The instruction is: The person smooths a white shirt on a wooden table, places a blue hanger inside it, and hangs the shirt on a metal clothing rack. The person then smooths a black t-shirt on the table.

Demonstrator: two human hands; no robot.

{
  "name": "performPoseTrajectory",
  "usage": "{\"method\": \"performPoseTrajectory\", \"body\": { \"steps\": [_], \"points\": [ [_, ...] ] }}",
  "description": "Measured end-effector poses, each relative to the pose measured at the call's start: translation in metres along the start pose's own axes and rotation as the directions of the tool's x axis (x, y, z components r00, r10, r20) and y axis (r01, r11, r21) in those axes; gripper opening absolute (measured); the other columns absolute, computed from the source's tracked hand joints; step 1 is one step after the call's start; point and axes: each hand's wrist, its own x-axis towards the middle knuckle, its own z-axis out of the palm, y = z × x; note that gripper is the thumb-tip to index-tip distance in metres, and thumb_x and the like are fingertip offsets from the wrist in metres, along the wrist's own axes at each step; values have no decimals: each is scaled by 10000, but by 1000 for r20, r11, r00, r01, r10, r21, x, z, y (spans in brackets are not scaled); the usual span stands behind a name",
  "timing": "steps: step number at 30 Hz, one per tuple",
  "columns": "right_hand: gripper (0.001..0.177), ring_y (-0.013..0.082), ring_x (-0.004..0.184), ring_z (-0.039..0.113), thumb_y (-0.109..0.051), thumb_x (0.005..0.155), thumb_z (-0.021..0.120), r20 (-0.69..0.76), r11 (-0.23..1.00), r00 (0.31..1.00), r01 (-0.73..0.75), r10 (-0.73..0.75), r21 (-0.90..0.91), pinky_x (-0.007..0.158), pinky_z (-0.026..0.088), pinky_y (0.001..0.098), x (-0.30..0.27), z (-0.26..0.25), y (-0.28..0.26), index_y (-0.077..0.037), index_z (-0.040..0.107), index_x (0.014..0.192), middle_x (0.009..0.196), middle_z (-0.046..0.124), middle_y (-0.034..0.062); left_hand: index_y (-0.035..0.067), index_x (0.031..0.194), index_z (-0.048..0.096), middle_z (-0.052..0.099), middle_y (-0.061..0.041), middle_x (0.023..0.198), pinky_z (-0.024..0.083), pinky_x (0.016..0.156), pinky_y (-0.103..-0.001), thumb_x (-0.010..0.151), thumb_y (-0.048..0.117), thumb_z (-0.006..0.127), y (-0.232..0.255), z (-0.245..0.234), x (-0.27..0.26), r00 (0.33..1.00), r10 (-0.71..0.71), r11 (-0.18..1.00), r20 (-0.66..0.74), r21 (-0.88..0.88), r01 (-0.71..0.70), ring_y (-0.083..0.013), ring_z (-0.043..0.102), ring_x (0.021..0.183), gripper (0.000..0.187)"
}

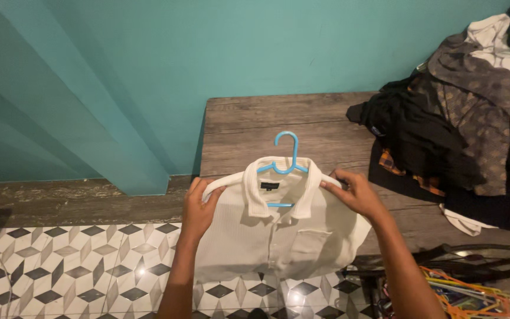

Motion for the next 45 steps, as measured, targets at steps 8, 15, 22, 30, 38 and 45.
{"method": "performPoseTrajectory", "body": {
  "steps": [8, 15, 22, 30, 38, 45],
  "points": [
    [305, 85, 623, 599, -326, 894, 752, 71, 998, 997, -15, 10, 69, 546, 490, 291, -28, -34, 12, -21, 728, 882, 719, 707, 33, -7, 1005, 683, 586, -96, 912, 460, 700, -331, 927, 135, 741, 28, 34, -36, 988, 84, 993, -127, 89, -72, -216, 596, 794, 172],
    [324, 100, 636, 634, -346, 888, 734, 116, 996, 993, 26, -36, 88, 576, 523, 297, -60, -71, 21, -34, 750, 971, 750, 740, 35, -12, 1003, 677, 582, -71, 921, 469, 725, -313, 934, 110, 726, 60, 64, -76, 986, 66, 998, -150, -13, -69, -190, 592, 825, 149],
    [275, 192, 536, 601, -325, 921, 713, 5, 990, 999, 36, -36, -133, 549, 476, 361, -87, -93, 26, -66, 710, 1013, 666, 667, 143, 6, 985, 717, 639, -85, 890, 491, 706, -337, 898, 158, 759, 88, 76, -99, 992, 41, 996, -116, 82, -31, -211, 646, 795, 180],
    [270, 236, 593, 632, -301, 931, 768, -219, 937, 928, 243, -300, -252, 570, 478, 364, -102, -114, 42, -47, 680, 902, 728, 656, 145, 0, 1038, 720, 667, -116, 908, 510, 725, -369, 782, 271, 870, 79, 54, -109, 985, 163, 948, -49, 285, -143, -264, 643, 819, 402],
    [264, 145, 568, 607, -271, 898, 780, -282, 960, 920, 242, -272, -139, 560, 477, 315, -119, -150, 21, -52, 733, 1036, 706, 678, 119, 12, 1013, 765, 715, -45, 860, 500, 728, -285, 907, 235, 774, 36, 36, -120, 993, -59, 998, -104, 17, 62, -116, 619, 787, 247],
    [270, 133, 569, 527, -278, 906, 811, -238, 970, 945, 191, -224, -153, 541, 439, 308, -130, -153, 22, -25, 734, 958, 654, 631, 133, 25, 1099, 754, 767, -101, 915, 515, 771, -303, 1018, 292, 654, 13, 54, -118, 963, -145, 989, -226, -25, 143, -134, 656, 821, 296]
  ]
}}
